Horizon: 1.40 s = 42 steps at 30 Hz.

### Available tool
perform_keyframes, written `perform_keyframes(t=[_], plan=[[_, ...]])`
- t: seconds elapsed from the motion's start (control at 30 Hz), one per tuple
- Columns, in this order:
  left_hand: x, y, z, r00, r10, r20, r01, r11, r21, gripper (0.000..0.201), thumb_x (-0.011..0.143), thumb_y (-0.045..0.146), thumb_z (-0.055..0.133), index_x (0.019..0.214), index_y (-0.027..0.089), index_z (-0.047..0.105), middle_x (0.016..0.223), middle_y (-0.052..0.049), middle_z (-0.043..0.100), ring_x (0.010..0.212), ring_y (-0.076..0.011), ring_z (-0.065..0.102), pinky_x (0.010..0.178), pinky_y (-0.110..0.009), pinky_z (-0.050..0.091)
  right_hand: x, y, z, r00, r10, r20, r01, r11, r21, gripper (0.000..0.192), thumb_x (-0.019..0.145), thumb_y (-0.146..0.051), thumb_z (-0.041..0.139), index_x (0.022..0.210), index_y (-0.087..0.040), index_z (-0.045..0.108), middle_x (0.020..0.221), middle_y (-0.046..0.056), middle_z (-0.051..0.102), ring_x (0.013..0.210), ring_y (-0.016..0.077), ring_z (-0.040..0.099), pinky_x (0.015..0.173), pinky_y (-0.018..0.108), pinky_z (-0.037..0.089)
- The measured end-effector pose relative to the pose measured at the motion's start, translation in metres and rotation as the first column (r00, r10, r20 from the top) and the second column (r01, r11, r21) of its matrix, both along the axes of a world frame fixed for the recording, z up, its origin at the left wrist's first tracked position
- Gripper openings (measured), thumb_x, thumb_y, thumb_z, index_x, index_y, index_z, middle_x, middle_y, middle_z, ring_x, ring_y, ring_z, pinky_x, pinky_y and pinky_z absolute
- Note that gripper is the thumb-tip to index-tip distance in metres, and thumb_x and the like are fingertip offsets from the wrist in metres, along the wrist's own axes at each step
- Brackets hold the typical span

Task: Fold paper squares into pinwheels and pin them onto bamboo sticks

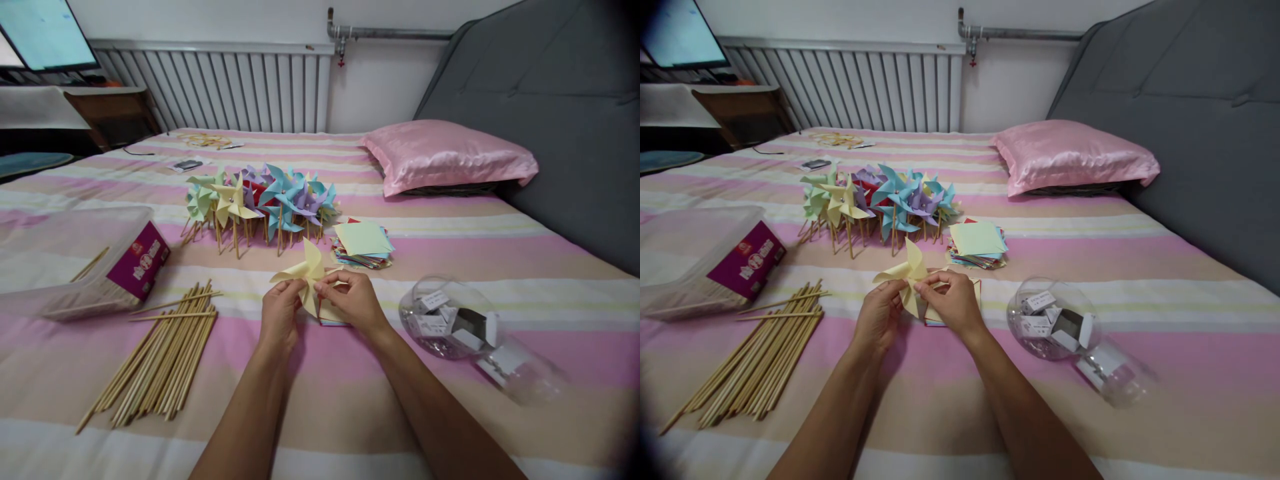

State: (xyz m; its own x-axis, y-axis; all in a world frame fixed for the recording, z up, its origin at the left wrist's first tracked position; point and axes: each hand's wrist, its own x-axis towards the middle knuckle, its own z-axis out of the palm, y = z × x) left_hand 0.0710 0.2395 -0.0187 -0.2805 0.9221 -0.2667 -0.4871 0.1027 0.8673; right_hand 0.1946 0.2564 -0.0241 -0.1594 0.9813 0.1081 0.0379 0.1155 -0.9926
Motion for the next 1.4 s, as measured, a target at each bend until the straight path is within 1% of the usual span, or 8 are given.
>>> perform_keyframes(t=[0.2, 0.4, 0.7, 0.97, 1.1, 1.23, 1.33, 1.4], plan=[[0.003, -0.001, 0.005, 1.0, 0.019, -0.024, -0.019, 1.0, -0.016, 0.026, 0.053, 0.018, 0.074, 0.049, 0.016, 0.049, 0.043, 0.008, 0.041, 0.042, -0.0049, 0.038, 0.045, -0.02, 0.03, -0.001, 0.0, 0.0, 0.998, -0.054, -0.019, 0.054, 0.998, -0.019, 0.023, 0.065, -0.038, 0.071, 0.07, -0.015, 0.066, 0.088, 0.008, 0.069, 0.059, 0.0153, 0.065, 0.052, 0.024, 0.049], [0.006, -0.002, 0.009, 0.998, 0.018, -0.052, -0.018, 1.0, -0.005, 0.02, 0.052, 0.019, 0.075, 0.049, 0.014, 0.055, 0.045, 0.006, 0.048, 0.042, -0.0053, 0.042, 0.046, -0.019, 0.033, -0.001, 0.001, -0.001, 0.994, -0.105, 0.038, 0.107, 0.993, -0.045, 0.023, 0.066, -0.039, 0.069, 0.068, -0.016, 0.065, 0.076, 0.008, 0.07, 0.06, 0.0186, 0.065, 0.051, 0.026, 0.048], [0.002, 0.001, -0.001, 0.985, 0.01, -0.175, -0.005, 1.0, 0.027, 0.016, 0.053, 0.023, 0.077, 0.055, 0.012, 0.066, 0.05, 0.0, 0.059, 0.047, -0.0084, 0.05, 0.05, -0.021, 0.038, 0.002, 0.002, -0.003, 0.984, -0.139, 0.111, 0.139, 0.99, 0.005, 0.028, 0.066, -0.044, 0.069, 0.067, -0.016, 0.07, 0.066, 0.007, 0.069, 0.062, 0.0196, 0.064, 0.055, 0.028, 0.048], [0.005, 0.0, 0.001, 0.963, 0.04, -0.268, -0.022, 0.997, 0.07, 0.012, 0.052, 0.02, 0.076, 0.053, 0.013, 0.066, 0.048, 0.001, 0.058, 0.046, -0.0073, 0.047, 0.046, -0.019, 0.033, 0.004, 0.004, -0.005, 0.99, -0.118, 0.075, 0.118, 0.993, -0.001, 0.024, 0.065, -0.04, 0.071, 0.068, -0.016, 0.072, 0.067, 0.006, 0.07, 0.066, 0.0191, 0.064, 0.057, 0.027, 0.047], [0.005, 0.0, 0.001, 0.961, 0.039, -0.275, -0.024, 0.998, 0.06, 0.013, 0.054, 0.02, 0.075, 0.052, 0.013, 0.064, 0.047, 0.001, 0.056, 0.045, -0.0067, 0.046, 0.045, -0.018, 0.033, 0.003, 0.004, -0.005, 0.988, -0.118, 0.1, 0.117, 0.993, 0.017, 0.022, 0.066, -0.038, 0.071, 0.068, -0.016, 0.072, 0.073, 0.007, 0.07, 0.07, 0.0193, 0.064, 0.059, 0.026, 0.047], [0.003, 0.001, 0.0, 0.973, 0.04, -0.228, -0.032, 0.999, 0.036, 0.014, 0.054, 0.019, 0.071, 0.05, 0.013, 0.059, 0.044, 0.003, 0.052, 0.041, -0.0055, 0.043, 0.043, -0.018, 0.031, 0.0, -0.001, 0.003, 0.989, -0.094, 0.116, 0.088, 0.995, 0.048, 0.021, 0.065, -0.037, 0.071, 0.066, -0.015, 0.071, 0.082, 0.008, 0.071, 0.072, 0.0188, 0.065, 0.06, 0.026, 0.048], [0.001, 0.003, -0.003, 0.982, 0.062, -0.176, -0.06, 0.998, 0.021, 0.014, 0.054, 0.021, 0.07, 0.053, 0.013, 0.058, 0.045, 0.004, 0.052, 0.04, -0.0056, 0.042, 0.042, -0.018, 0.032, -0.001, -0.005, 0.012, 0.98, -0.145, 0.133, 0.134, 0.987, 0.091, 0.023, 0.064, -0.038, 0.071, 0.068, -0.015, 0.07, 0.098, 0.01, 0.068, 0.074, 0.0183, 0.066, 0.062, 0.026, 0.05], [0.0, 0.004, -0.004, 0.985, 0.079, -0.155, -0.078, 0.997, 0.015, 0.014, 0.054, 0.022, 0.069, 0.056, 0.013, 0.058, 0.047, 0.003, 0.054, 0.041, -0.0068, 0.045, 0.043, -0.019, 0.034, -0.002, -0.007, 0.017, 0.968, -0.211, 0.136, 0.198, 0.975, 0.104, 0.026, 0.064, -0.039, 0.071, 0.075, -0.016, 0.068, 0.103, 0.009, 0.066, 0.067, 0.016, 0.066, 0.061, 0.027, 0.051]])
